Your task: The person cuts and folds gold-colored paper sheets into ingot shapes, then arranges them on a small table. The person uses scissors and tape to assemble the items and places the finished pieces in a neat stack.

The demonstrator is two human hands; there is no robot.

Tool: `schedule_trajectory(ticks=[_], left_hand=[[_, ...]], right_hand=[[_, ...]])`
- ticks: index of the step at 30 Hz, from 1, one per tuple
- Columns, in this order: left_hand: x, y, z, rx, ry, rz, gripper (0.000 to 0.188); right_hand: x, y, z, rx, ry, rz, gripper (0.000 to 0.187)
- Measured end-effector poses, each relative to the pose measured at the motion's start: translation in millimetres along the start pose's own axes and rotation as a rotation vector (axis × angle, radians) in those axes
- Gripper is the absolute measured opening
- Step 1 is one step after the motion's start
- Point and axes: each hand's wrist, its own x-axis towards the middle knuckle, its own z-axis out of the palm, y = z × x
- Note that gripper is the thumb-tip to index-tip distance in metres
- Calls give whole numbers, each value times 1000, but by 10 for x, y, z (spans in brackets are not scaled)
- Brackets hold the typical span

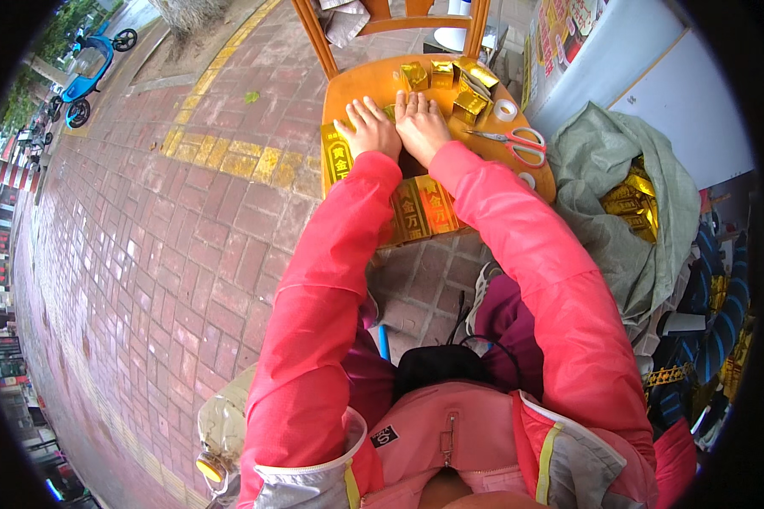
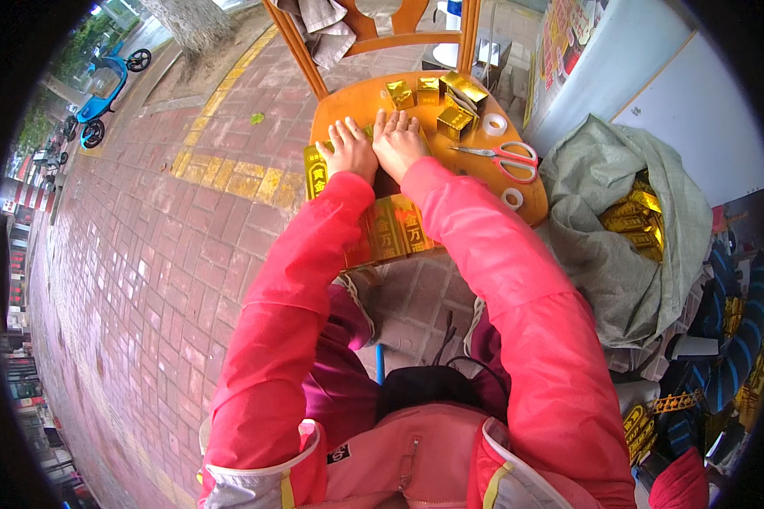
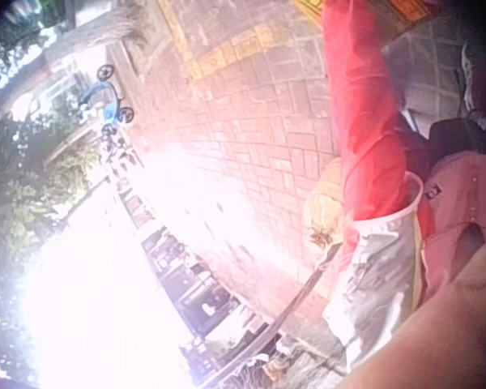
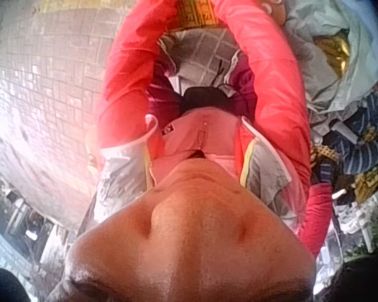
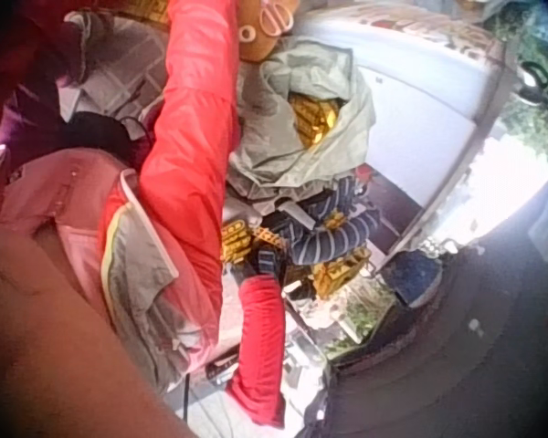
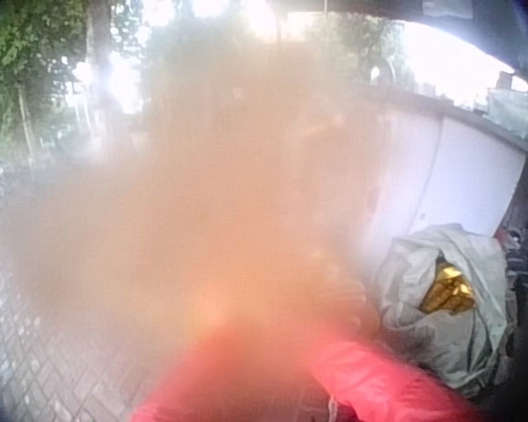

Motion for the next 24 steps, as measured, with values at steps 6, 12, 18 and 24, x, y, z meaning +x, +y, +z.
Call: schedule_trajectory(ticks=[6,12,18,24], left_hand=[[-23,-23,-82,-45,-102,31,53],[-53,-23,-142,-46,-133,46,52],[-31,-6,-58,-38,-65,-13,53],[-29,5,57,6,77,-95,54]], right_hand=[[-28,3,-70,72,-85,-53,49],[-21,-16,-94,5,-175,-25,49],[-24,-34,-62,28,-167,46,47],[-46,-60,-2,-26,-85,111,45]])
